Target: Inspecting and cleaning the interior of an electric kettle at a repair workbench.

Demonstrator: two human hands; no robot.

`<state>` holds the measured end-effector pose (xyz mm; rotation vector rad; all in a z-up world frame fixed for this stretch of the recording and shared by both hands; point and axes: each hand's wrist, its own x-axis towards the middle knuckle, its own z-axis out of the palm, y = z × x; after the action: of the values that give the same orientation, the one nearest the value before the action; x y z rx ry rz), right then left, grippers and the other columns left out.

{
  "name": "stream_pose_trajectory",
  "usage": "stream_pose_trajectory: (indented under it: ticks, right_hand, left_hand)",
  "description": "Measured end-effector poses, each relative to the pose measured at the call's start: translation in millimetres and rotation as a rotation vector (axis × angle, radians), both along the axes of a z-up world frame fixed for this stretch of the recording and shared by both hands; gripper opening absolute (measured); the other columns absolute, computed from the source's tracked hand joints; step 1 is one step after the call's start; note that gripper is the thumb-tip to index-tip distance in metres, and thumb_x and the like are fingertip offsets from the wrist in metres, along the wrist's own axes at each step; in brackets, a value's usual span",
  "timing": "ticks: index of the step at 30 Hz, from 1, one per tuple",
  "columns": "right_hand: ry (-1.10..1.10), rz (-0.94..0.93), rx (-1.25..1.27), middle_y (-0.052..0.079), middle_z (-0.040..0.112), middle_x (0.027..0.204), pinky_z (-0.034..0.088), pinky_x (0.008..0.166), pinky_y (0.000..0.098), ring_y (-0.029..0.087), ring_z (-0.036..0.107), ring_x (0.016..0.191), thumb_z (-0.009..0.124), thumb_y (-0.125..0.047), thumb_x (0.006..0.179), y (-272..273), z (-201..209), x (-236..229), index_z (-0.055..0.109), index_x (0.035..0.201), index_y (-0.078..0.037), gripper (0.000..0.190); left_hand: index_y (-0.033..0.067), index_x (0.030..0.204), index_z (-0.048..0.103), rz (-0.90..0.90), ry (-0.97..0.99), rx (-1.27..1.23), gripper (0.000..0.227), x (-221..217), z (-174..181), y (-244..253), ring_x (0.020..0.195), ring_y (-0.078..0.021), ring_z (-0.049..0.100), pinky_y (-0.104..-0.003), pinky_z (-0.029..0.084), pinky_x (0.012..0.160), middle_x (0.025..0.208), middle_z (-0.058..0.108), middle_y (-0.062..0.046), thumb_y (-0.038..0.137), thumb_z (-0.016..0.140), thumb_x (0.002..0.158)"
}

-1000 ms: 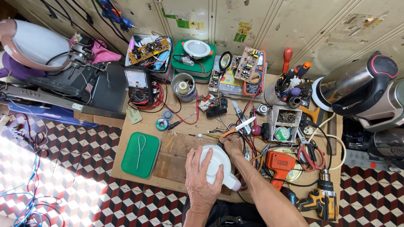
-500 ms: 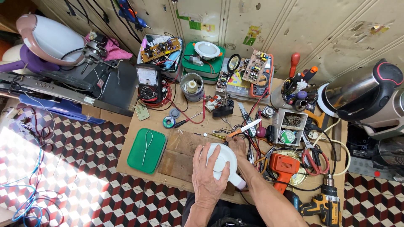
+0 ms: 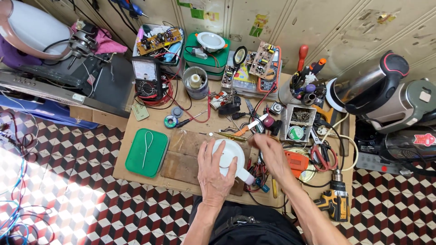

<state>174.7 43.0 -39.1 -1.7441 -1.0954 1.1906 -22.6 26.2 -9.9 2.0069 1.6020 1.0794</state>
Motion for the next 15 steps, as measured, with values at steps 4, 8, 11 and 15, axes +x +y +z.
stream_pose_trajectory:
  ticks: [4,8,11,15]
  right_hand:
    - [0.207,0.123,-0.257,0.008,0.072,0.094,0.053,0.081,0.0324,0.017,0.066,0.087,0.054,-0.041,0.098,-66.0,23.2,-10.0,0.071,0.118,-0.003,0.045]
    - [0.396,0.228,-0.153,0.001,0.069,0.112,0.05,0.09,0.0255,0.008,0.062,0.104,0.061,-0.033,0.095,-73.8,2.6,-6.1,0.06,0.131,-0.006,0.045]
    - [0.442,0.274,-0.153,0.0,0.07,0.112,0.051,0.085,0.025,0.008,0.062,0.1,0.062,-0.033,0.096,-72.6,-3.5,-3.9,0.06,0.132,-0.007,0.045]
    - [0.409,0.303,-0.23,-0.001,0.071,0.1,0.053,0.074,0.0241,0.007,0.062,0.088,0.068,-0.027,0.093,-67.7,-24.5,-1.7,0.068,0.127,-0.008,0.039]
  left_hand:
    - [0.0016,0.133,0.051,-0.001,-0.106,0.029,0.06,0.9,-2.0,-1.7,0.14,-0.0445,0.043,-0.051,0.041,0.113,0.148,0.048,-0.023,0.024,0.08,0.085]
    - [0.0026,0.127,0.049,0.016,-0.131,0.018,0.058,0.7,-5.7,-2.5,0.141,-0.0445,0.041,-0.05,0.039,0.114,0.151,0.045,-0.026,0.022,0.081,0.083]
    - [0.0029,0.124,0.05,-0.001,-0.153,0.007,0.056,-0.1,-7.0,-2.0,0.142,-0.044,0.04,-0.05,0.038,0.115,0.152,0.044,-0.028,0.021,0.081,0.081]
    - [0.0029,0.123,0.051,-0.044,-0.127,0.002,0.054,-3.9,-10.6,-1.8,0.141,-0.0447,0.042,-0.05,0.04,0.113,0.151,0.044,-0.029,0.023,0.082,0.083]
